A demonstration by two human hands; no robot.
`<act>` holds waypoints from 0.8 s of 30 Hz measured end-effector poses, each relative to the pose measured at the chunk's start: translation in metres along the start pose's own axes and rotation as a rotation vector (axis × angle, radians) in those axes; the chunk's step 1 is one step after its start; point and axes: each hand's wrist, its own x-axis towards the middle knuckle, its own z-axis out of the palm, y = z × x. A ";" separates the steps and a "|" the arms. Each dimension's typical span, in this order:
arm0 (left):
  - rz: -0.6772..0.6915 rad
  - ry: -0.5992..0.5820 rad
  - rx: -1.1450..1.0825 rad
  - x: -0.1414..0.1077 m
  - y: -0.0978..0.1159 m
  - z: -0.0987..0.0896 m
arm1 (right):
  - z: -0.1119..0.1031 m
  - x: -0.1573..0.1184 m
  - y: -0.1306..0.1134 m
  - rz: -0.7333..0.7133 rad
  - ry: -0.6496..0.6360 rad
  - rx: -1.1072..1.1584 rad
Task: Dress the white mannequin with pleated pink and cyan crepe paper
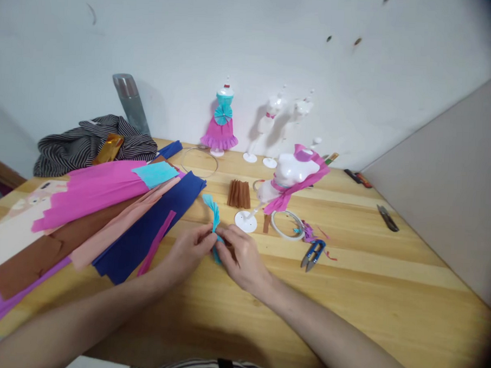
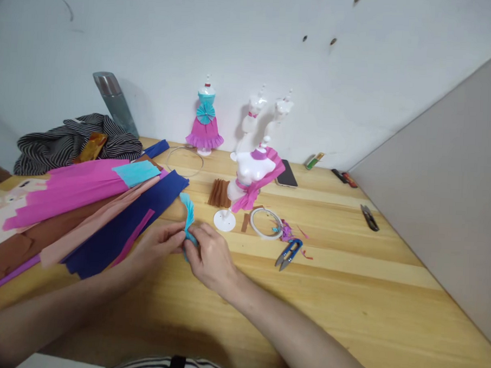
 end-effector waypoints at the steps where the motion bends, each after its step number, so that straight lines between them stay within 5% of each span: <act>1: 0.001 -0.013 -0.023 0.001 0.001 0.000 | -0.002 0.001 -0.001 0.003 -0.030 0.029; 9: -0.036 0.073 0.251 0.009 -0.006 -0.010 | -0.007 0.008 -0.001 0.102 -0.142 0.184; 17: -0.004 -0.002 0.483 0.010 -0.011 -0.029 | -0.012 0.003 0.006 -0.015 0.045 -0.115; 24: 0.067 0.005 0.646 0.004 -0.008 -0.028 | -0.004 0.001 0.010 -0.148 -0.070 -0.287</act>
